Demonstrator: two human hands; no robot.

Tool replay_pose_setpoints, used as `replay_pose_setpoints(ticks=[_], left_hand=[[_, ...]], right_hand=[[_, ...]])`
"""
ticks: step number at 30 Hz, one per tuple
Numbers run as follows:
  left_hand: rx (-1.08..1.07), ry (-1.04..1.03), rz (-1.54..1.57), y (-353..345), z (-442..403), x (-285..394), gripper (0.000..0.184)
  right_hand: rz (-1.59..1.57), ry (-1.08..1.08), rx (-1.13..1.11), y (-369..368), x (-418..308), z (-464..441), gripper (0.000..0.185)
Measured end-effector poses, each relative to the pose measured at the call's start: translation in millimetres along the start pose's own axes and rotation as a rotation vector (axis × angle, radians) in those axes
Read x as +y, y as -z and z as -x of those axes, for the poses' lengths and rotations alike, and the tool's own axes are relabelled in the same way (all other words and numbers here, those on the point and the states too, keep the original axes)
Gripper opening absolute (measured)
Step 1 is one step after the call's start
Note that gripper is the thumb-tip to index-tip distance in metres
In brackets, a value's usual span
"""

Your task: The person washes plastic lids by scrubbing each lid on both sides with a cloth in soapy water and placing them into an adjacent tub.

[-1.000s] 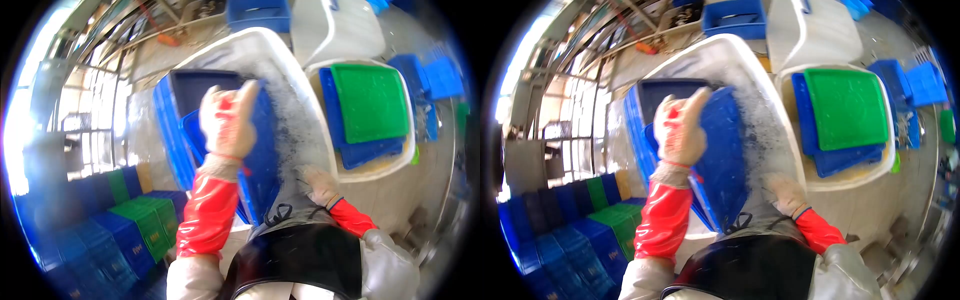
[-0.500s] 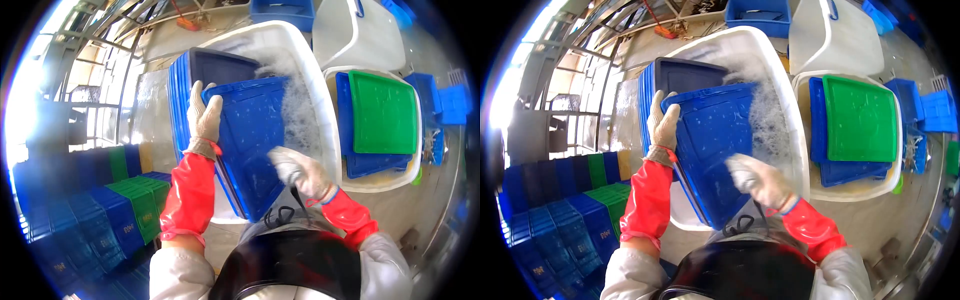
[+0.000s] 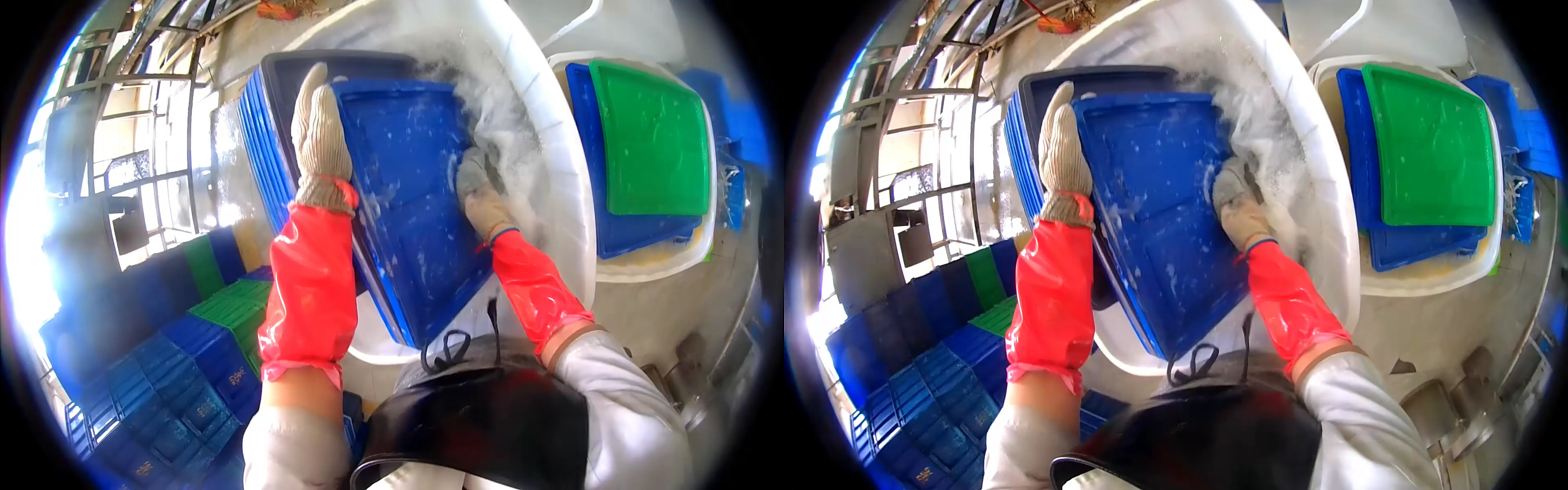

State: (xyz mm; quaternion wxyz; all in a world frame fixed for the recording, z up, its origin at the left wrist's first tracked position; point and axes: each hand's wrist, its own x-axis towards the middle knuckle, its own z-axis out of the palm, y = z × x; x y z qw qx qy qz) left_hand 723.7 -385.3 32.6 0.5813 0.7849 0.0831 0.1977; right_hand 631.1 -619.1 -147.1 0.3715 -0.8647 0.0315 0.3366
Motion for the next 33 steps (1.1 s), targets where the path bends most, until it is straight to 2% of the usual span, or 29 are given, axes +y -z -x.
replay_pose_setpoints(ticks=[1,2,4,6,8,9,10,12,13,15,16,17,18,19,21,22,24,25,27,29,31,32,33], left_hand=[[0.004,-0.030,-0.043,-0.9,-2.7,-6.0,0.050],[0.001,-0.086,-0.115,0.4,-5.0,-10.0,0.049],[-0.028,-0.185,-0.265,3.7,-13.9,-18.3,0.046],[-0.071,-0.345,-0.531,12.0,-21.0,-29.2,0.044],[-0.111,-0.384,-0.605,12.8,-22.4,-34.9,0.042],[-0.131,-0.141,-0.280,5.7,-9.1,-34.1,0.043],[-0.075,0.087,0.053,-1.6,4.1,-32.3,0.044],[-0.002,0.282,0.192,-5.7,16.1,-25.8,0.049],[-0.055,0.273,0.152,-7.9,20.0,-34.1,0.049],[-0.067,0.302,0.253,-5.7,20.2,-40.7,0.049],[-0.065,0.329,0.398,-6.9,18.7,-40.6,0.049],[-0.073,0.225,0.207,-3.8,16.7,-44.1,0.050],[-0.065,0.326,0.359,-8.7,16.1,-29.2,0.051],[-0.053,0.426,0.516,-14.0,17.4,-10.4,0.052],[-0.050,0.381,0.309,-17.9,17.4,7.1,0.052],[-0.040,0.398,0.321,-22.0,14.9,0.6,0.049],[-0.044,0.470,0.414,-28.3,17.2,-2.5,0.039],[-0.075,0.451,0.063,-25.0,20.2,12.4,0.041],[-0.106,0.206,-0.319,-28.8,57.7,60.9,0.049],[-0.223,0.262,-0.554,-18.3,114.9,85.3,0.067],[-0.317,0.106,-0.502,-2.1,167.3,84.3,0.077],[-0.373,0.169,-0.552,3.6,186.9,93.3,0.078],[-0.432,0.237,-0.596,8.2,200.4,103.3,0.079]], right_hand=[[-0.103,-0.152,-0.024,13.5,-5.7,32.0,0.051],[-0.094,-0.165,-0.040,3.1,1.4,58.4,0.051],[-0.188,0.187,0.044,-15.7,15.4,110.3,0.064],[0.193,0.500,-0.167,-41.8,24.1,148.5,0.091],[0.144,0.664,-0.216,2.0,-43.5,168.4,0.087],[0.129,0.750,-0.200,11.7,-66.1,158.6,0.085],[0.107,0.776,0.005,9.9,-78.7,138.3,0.080],[0.050,0.832,0.290,22.3,-112.9,80.0,0.068],[0.016,0.862,0.371,38.2,-135.9,50.1,0.062],[-0.177,0.802,0.375,65.1,-176.4,5.4,0.056],[-0.189,0.815,0.393,61.8,-174.6,-2.5,0.056],[-0.143,0.764,0.463,53.6,-162.6,-16.1,0.056],[-0.091,0.715,0.527,52.1,-152.2,-27.9,0.057],[-0.109,0.537,0.430,58.0,-143.9,-27.0,0.058],[-0.074,0.239,0.254,52.7,-96.6,-16.2,0.059],[-0.018,0.126,0.176,41.6,-64.5,-12.0,0.059],[0.052,0.107,0.087,22.4,-13.9,15.7,0.053],[0.087,0.099,0.043,12.8,11.4,29.7,0.050],[0.096,0.139,-0.012,6.4,34.5,65.5,0.042],[0.070,0.165,-0.023,8.3,35.6,88.1,0.039],[-0.279,0.534,0.141,-2.7,48.6,82.3,0.035],[-0.017,0.722,0.083,34.6,8.9,94.9,0.034],[-0.022,0.757,0.061,58.5,-36.3,105.4,0.032]])
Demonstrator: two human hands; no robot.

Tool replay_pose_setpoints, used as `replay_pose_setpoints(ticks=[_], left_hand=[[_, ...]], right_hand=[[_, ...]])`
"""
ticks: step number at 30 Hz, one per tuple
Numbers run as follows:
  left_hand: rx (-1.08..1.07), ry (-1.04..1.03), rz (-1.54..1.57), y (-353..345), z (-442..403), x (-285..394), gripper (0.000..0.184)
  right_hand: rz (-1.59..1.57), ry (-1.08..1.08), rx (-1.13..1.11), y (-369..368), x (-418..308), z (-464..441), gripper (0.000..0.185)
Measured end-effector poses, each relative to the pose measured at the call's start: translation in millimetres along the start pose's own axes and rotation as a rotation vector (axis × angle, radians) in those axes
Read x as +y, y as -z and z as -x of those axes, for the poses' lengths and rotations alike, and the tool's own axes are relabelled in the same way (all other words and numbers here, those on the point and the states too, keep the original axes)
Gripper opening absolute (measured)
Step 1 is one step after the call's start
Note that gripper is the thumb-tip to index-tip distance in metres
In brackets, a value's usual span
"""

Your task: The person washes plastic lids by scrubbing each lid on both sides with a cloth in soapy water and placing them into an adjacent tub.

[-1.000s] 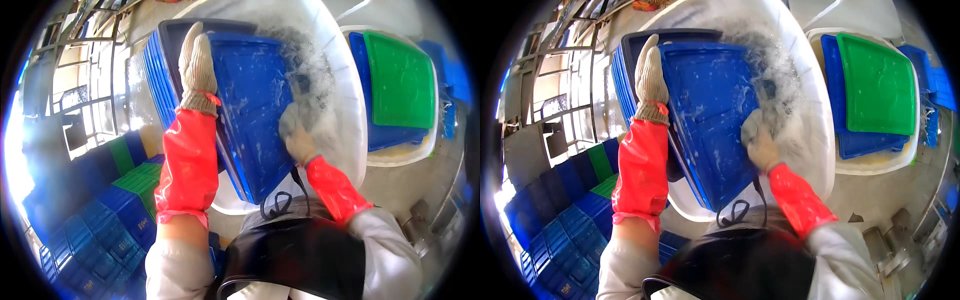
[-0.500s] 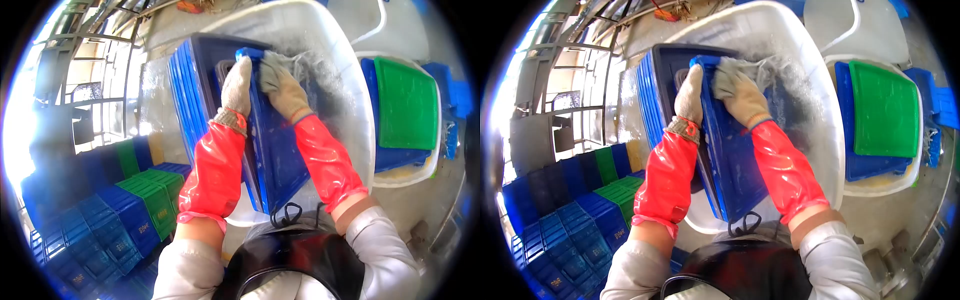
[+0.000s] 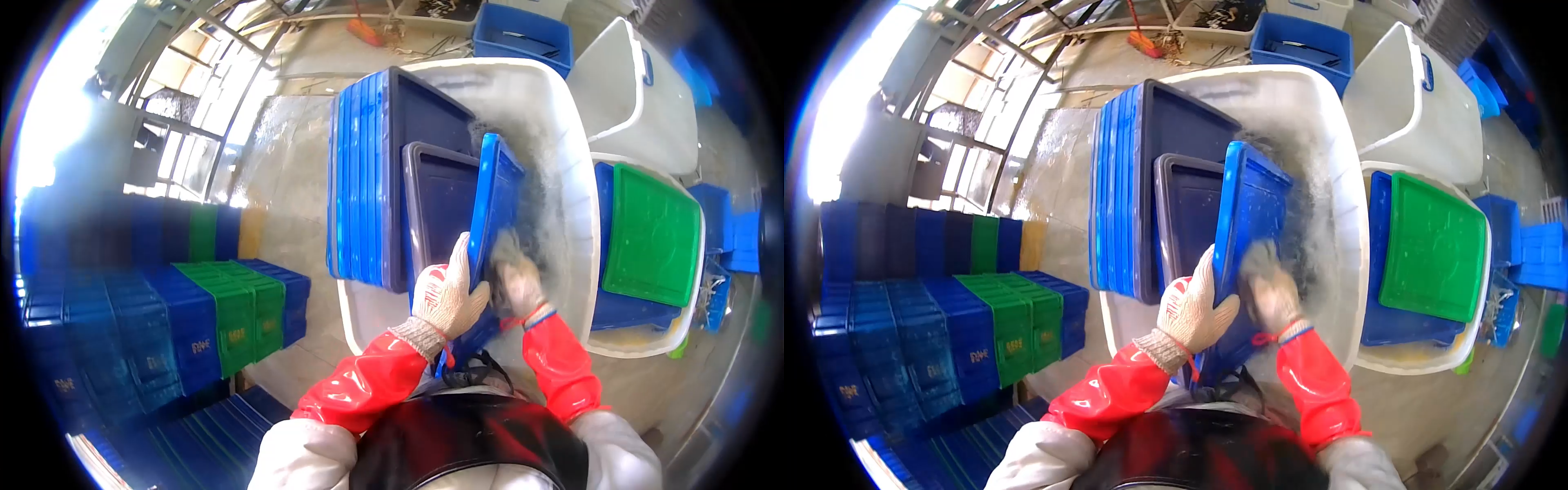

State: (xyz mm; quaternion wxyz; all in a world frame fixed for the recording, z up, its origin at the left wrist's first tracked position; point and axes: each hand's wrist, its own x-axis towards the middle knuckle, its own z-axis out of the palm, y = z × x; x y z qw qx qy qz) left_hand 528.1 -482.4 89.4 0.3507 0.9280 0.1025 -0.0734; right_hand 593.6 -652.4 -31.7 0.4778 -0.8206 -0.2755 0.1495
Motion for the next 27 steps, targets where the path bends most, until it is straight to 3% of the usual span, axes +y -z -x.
replay_pose_setpoints(ticks=[1,3,5,7,8,10,11,12,13,15,17,19,21,23,25,27], left_hand=[[-0.057,0.080,0.041,5.3,5.2,1.8,0.079],[0.029,0.055,0.125,8.8,14.0,0.4,0.079],[0.084,0.082,0.218,20.7,21.9,4.3,0.076],[0.115,0.125,0.326,38.6,27.6,12.0,0.074],[0.125,0.151,0.373,45.6,30.2,13.8,0.073],[0.159,0.157,0.569,51.2,34.9,6.9,0.059],[0.170,0.234,0.561,64.3,41.3,13.4,0.054],[0.272,0.159,0.570,82.8,49.4,22.4,0.055],[0.271,0.228,0.774,97.8,63.5,19.8,0.054],[0.423,0.242,0.962,125.8,85.6,37.7,0.064],[0.511,0.281,0.853,139.7,109.1,35.5,0.077],[0.550,0.293,0.790,141.2,123.5,40.0,0.080],[0.600,0.263,0.807,134.8,132.0,52.7,0.085],[0.606,0.207,0.766,137.2,132.8,65.2,0.086],[0.647,0.119,0.684,143.2,127.1,95.6,0.091],[0.630,-0.027,0.590,156.2,129.0,119.0,0.092]], right_hand=[[-0.014,0.034,-0.019,22.4,-39.9,-24.8,0.030],[-0.237,-0.064,0.100,23.2,-65.3,-63.3,0.027],[-0.369,-0.012,0.157,26.5,-74.4,-97.6,0.025],[-0.166,0.128,0.257,27.8,-85.5,-110.5,0.027],[-0.469,0.088,0.304,13.2,-84.7,-126.8,0.032],[-0.024,-0.017,0.244,17.9,-87.8,-124.3,0.040],[0.014,-0.036,0.240,13.1,-81.8,-121.5,0.044],[0.049,-0.049,0.238,8.4,-71.5,-121.0,0.048],[0.058,-0.132,0.167,4.0,-53.2,-120.7,0.053],[0.033,-0.188,0.175,-16.2,-0.6,-104.0,0.055],[-0.005,-0.235,0.192,-38.3,53.7,-74.2,0.057],[0.089,-0.275,-0.064,-54.9,87.0,-10.7,0.054],[0.063,-0.468,-0.339,-32.8,48.8,43.0,0.047],[0.095,-0.130,-0.546,-51.9,87.0,87.2,0.040],[0.048,-0.040,-0.566,-59.8,115.2,108.4,0.039],[-0.028,0.072,-0.428,-58.8,121.9,122.8,0.039]])
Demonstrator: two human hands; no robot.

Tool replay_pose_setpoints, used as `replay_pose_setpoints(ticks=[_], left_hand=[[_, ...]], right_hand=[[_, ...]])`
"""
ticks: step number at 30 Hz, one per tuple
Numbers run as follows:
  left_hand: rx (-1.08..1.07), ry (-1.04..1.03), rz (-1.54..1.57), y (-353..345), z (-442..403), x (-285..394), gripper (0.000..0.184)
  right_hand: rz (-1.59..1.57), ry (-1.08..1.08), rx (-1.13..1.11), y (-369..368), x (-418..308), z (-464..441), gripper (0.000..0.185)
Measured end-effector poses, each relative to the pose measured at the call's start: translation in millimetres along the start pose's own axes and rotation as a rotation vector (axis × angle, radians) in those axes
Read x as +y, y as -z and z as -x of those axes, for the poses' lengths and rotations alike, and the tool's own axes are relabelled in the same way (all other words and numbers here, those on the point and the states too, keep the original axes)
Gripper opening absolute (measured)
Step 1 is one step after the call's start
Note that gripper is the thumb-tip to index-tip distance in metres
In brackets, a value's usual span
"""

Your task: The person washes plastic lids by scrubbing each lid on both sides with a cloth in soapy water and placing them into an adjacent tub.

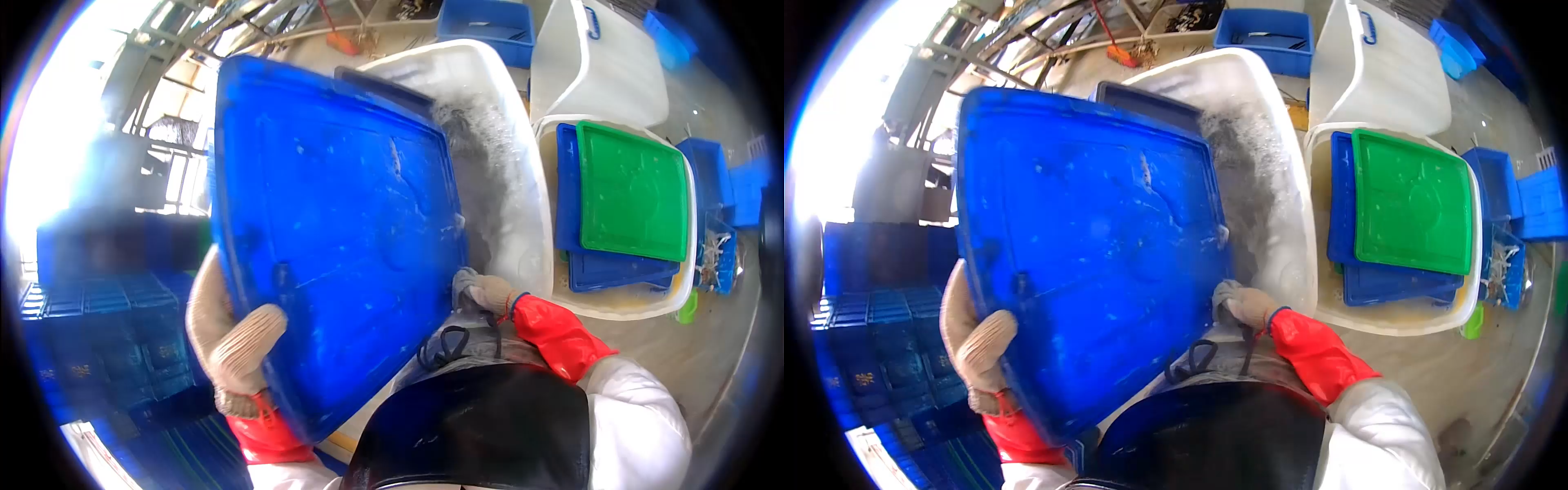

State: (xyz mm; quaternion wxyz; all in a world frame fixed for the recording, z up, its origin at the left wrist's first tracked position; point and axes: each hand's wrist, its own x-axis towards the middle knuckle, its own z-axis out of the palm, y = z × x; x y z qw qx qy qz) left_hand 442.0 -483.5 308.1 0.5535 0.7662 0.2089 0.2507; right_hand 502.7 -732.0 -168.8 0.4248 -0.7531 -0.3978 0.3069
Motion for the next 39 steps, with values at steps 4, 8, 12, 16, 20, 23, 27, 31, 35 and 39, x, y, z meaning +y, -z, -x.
replay_pose_setpoints(ticks=[4,8,12,16,20,23,27,31,35,39], left_hand=[[-0.005,-0.281,-0.377,13.4,-0.6,62.6,0.068],[0.015,-0.428,-0.856,90.2,-27.0,95.5,0.048],[0.083,-0.965,-1.180,128.6,-71.6,58.0,0.030],[0.138,-1.077,-0.641,27.4,-72.2,-17.6,0.033],[0.115,-0.579,-0.366,-48.5,-29.4,-112.7,0.042],[-0.174,-0.134,0.145,-23.9,-12.0,-259.6,0.053],[-0.063,0.657,0.704,-33.1,-2.3,-177.3,0.057],[-0.183,0.499,0.250,7.2,-15.0,-166.0,0.037],[-0.121,0.495,0.276,5.2,-35.6,-179.0,0.032],[-0.274,0.448,0.190,-15.3,-67.2,-204.9,0.023]], right_hand=[[-0.080,-0.466,-0.043,125.3,-122.4,17.2,0.051],[-0.135,-0.195,0.230,126.1,-101.5,45.0,0.061],[-1.766,-0.278,0.216,77.1,-42.3,38.0,0.041],[-0.052,-0.205,0.211,185.7,-165.1,79.6,0.038],[-0.433,0.136,0.209,175.8,-204.9,18.1,0.052],[-0.525,0.393,0.276,142.8,-260.4,-30.2,0.061],[-0.150,0.562,0.674,85.8,-260.9,-82.4,0.057],[-0.036,-0.085,0.676,52.8,-138.4,-105.8,0.047],[-0.020,-0.733,0.371,19.0,-40.0,-75.8,0.061],[-0.030,-0.419,0.585,-20.6,-83.9,-61.4,0.054]])
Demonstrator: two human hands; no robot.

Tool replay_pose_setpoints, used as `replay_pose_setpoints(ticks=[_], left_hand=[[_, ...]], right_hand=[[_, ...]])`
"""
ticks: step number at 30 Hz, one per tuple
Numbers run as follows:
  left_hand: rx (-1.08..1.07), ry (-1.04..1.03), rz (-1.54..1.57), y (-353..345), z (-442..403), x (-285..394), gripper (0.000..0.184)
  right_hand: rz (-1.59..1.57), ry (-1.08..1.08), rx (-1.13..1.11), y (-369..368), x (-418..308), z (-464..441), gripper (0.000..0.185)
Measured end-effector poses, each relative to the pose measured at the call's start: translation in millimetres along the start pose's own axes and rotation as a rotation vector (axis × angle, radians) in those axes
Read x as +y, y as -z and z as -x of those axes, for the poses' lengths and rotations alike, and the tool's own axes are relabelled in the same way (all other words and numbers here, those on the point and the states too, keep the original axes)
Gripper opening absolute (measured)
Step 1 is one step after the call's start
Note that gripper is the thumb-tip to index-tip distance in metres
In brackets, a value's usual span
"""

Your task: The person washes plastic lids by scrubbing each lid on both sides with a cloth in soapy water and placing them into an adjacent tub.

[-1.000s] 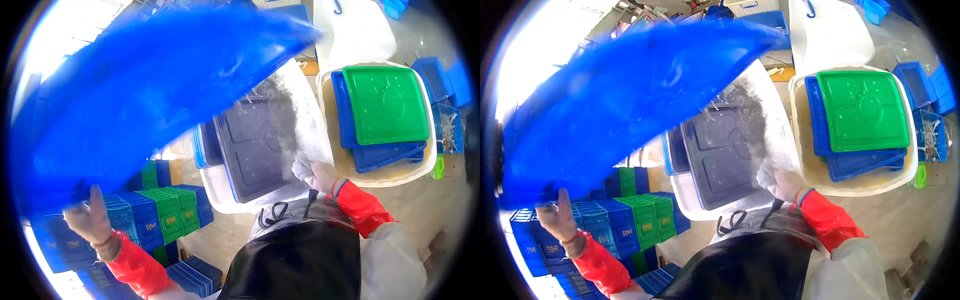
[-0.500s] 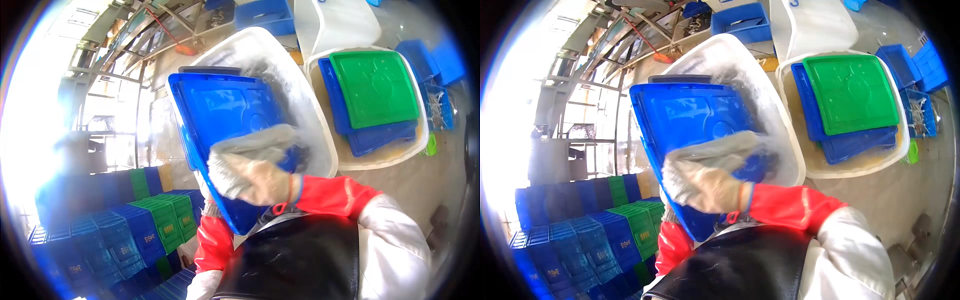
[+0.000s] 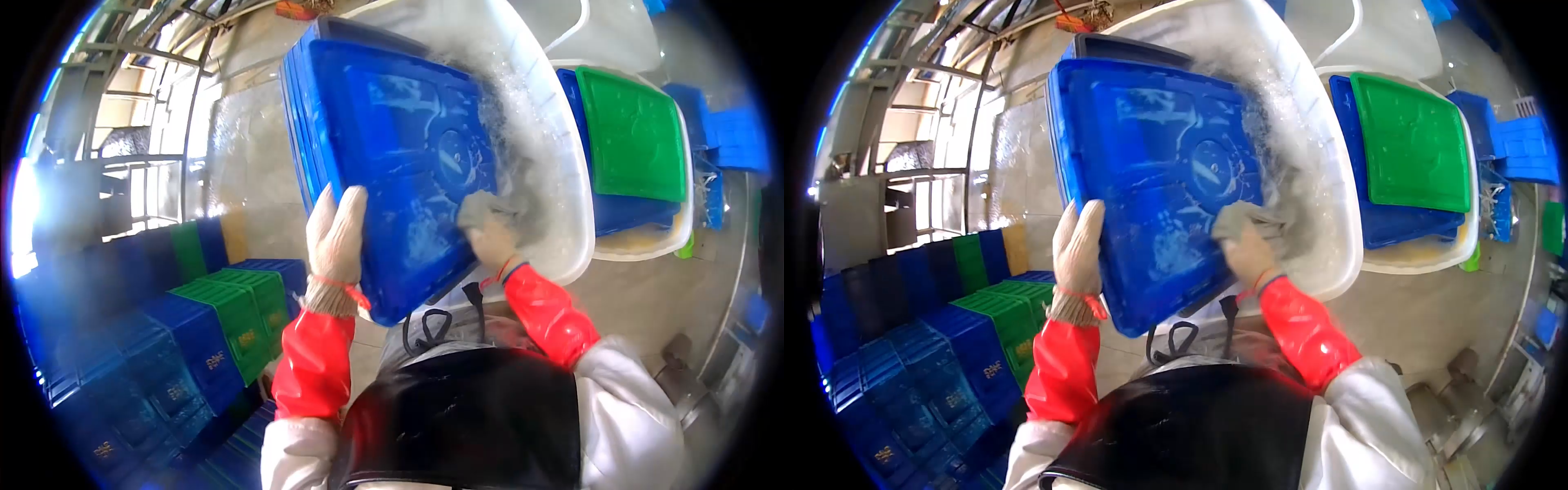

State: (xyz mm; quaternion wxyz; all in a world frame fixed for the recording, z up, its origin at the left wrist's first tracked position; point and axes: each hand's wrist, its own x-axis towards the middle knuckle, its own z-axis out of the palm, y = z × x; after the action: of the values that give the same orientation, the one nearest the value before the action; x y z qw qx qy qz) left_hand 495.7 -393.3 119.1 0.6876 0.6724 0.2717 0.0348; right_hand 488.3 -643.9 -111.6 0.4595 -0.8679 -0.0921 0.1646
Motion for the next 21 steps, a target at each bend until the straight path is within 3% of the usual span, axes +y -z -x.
replay_pose_setpoints(ticks=[1,2,3,4,5,6,8,10,11,13,14,16,17,18,20,21], left_hand=[[0.019,0.020,-0.054,-8.7,-4.9,-0.1,0.021],[0.009,-0.222,-0.356,-8.8,-7.3,-6.3,0.025],[0.025,-0.186,-0.311,-12.7,-2.7,-5.7,0.026],[0.042,-0.155,-0.272,-15.0,3.8,-3.2,0.028],[0.037,-0.236,-0.270,-1.3,6.9,-21.2,0.030],[0.031,-0.318,-0.268,12.3,9.9,-39.1,0.032],[0.072,-0.141,0.079,10.2,32.8,3.7,0.034],[0.009,0.023,-0.013,31.8,58.7,36.1,0.036],[0.036,-0.006,-0.022,37.9,70.7,41.8,0.038],[0.122,0.020,-0.015,53.2,94.2,60.0,0.043],[0.169,0.013,-0.042,57.9,104.5,68.1,0.045],[0.250,-0.043,-0.007,59.0,121.8,75.3,0.048],[0.284,-0.036,0.005,55.6,128.9,82.3,0.051],[0.257,-0.034,-0.044,64.0,137.3,82.3,0.058],[0.235,-0.086,-0.133,70.2,147.2,88.4,0.062],[0.376,-0.189,-0.353,73.2,155.6,86.8,0.067]], right_hand=[[-0.071,-0.024,-0.063,22.1,-70.9,7.8,0.051],[-0.084,0.208,-0.097,23.3,-107.3,6.0,0.051],[0.118,0.464,-0.069,13.2,-121.6,10.7,0.053],[-0.154,0.303,0.013,-2.9,-149.6,14.7,0.059],[-0.084,0.408,0.041,11.3,-187.0,5.3,0.066],[-0.109,0.662,-0.051,29.5,-209.9,-28.8,0.069],[0.023,0.877,0.077,22.8,-229.9,-75.3,0.068],[-0.081,0.798,0.087,9.4,-237.5,-127.7,0.066],[-0.048,0.630,0.010,16.1,-248.3,-149.4,0.064],[0.240,0.080,-0.210,50.3,-269.0,-174.8,0.049],[0.163,0.180,0.059,27.4,-220.4,-195.8,0.049],[-0.039,0.019,0.000,39.5,-163.3,-192.3,0.049],[0.062,0.066,0.032,49.7,-142.4,-168.7,0.057],[0.046,0.234,0.250,21.5,-66.1,-166.2,0.058],[0.060,-0.222,-0.109,48.5,-28.6,-106.0,0.053],[0.102,-0.181,-0.201,49.1,2.8,-77.7,0.051]])
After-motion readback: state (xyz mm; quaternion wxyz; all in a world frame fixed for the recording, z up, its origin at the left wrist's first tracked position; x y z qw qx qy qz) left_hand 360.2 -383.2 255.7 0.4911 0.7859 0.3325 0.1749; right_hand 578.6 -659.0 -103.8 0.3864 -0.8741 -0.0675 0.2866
